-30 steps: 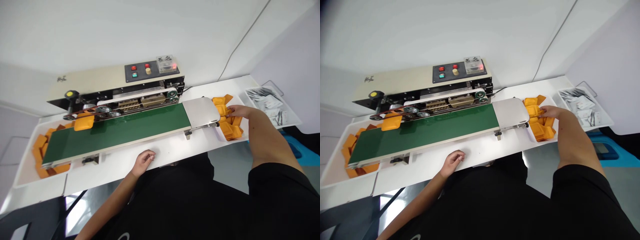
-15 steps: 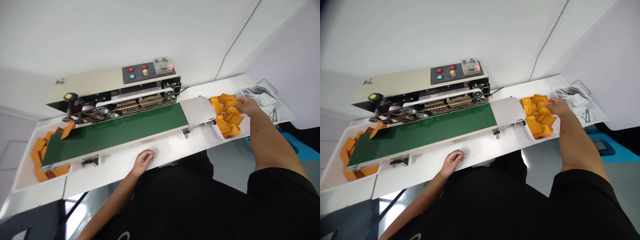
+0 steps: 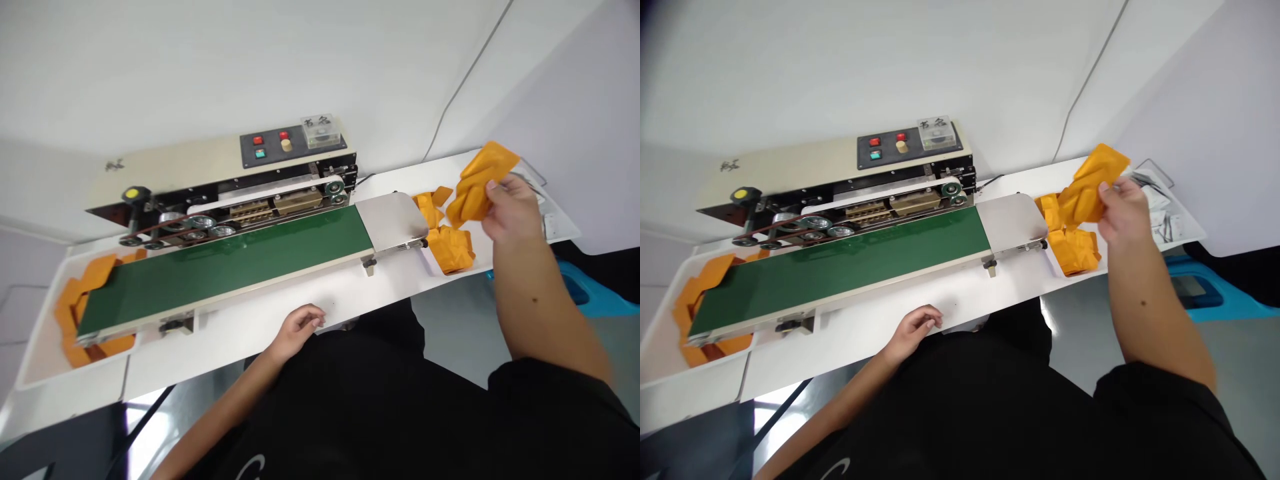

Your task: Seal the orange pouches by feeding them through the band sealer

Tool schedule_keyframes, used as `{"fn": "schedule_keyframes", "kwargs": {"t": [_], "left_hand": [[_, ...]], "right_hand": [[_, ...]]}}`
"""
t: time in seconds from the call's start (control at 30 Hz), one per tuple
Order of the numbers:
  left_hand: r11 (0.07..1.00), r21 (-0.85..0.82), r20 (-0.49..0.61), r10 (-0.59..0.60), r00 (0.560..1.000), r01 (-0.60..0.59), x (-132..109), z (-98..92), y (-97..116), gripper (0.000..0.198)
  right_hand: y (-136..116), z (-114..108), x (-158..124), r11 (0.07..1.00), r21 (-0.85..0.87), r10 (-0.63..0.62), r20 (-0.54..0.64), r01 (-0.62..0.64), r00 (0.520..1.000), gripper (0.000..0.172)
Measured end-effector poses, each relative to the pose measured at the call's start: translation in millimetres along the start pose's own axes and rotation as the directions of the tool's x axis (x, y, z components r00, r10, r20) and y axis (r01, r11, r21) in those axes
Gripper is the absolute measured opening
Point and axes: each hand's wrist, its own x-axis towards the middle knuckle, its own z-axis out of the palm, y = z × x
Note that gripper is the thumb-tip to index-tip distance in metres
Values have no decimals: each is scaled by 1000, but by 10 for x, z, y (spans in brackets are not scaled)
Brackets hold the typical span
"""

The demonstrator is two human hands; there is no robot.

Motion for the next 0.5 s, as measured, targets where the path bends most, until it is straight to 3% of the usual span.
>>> {"fn": "schedule_keyframes", "kwargs": {"t": [0.1, 0.17, 0.23, 0.33, 0.4, 0.5], "left_hand": [[975, -220, 53, 54, 997, -41, 48, 246, 226, 44], [933, -350, 54, 105, 993, -80, 105, 385, 379, 64], [915, -389, 70, 142, 987, -104, 160, 480, 498, 87], [948, -308, 97, 108, 989, -73, 187, 542, 568, 101], [976, -217, 103, 32, 994, -9, 150, 554, 543, 88], [991, -91, 128, -83, 988, 95, 32, 568, 432, 57]], "right_hand": [[33, 227, -1143, 981, -70, 194, 283, -181, 939, 40], [206, 360, -1918, 922, -209, 386, 423, -326, 820, 39], [425, 459, -2508, 877, -308, 480, 524, -369, 704, 35], [668, 528, -2934, 856, -419, 509, 576, -303, 640, 29], [737, 520, -3001, 834, -499, 533, 616, -237, 580, 27], [783, 445, -3023, 784, -593, 609, 673, -186, 421, 29]]}}
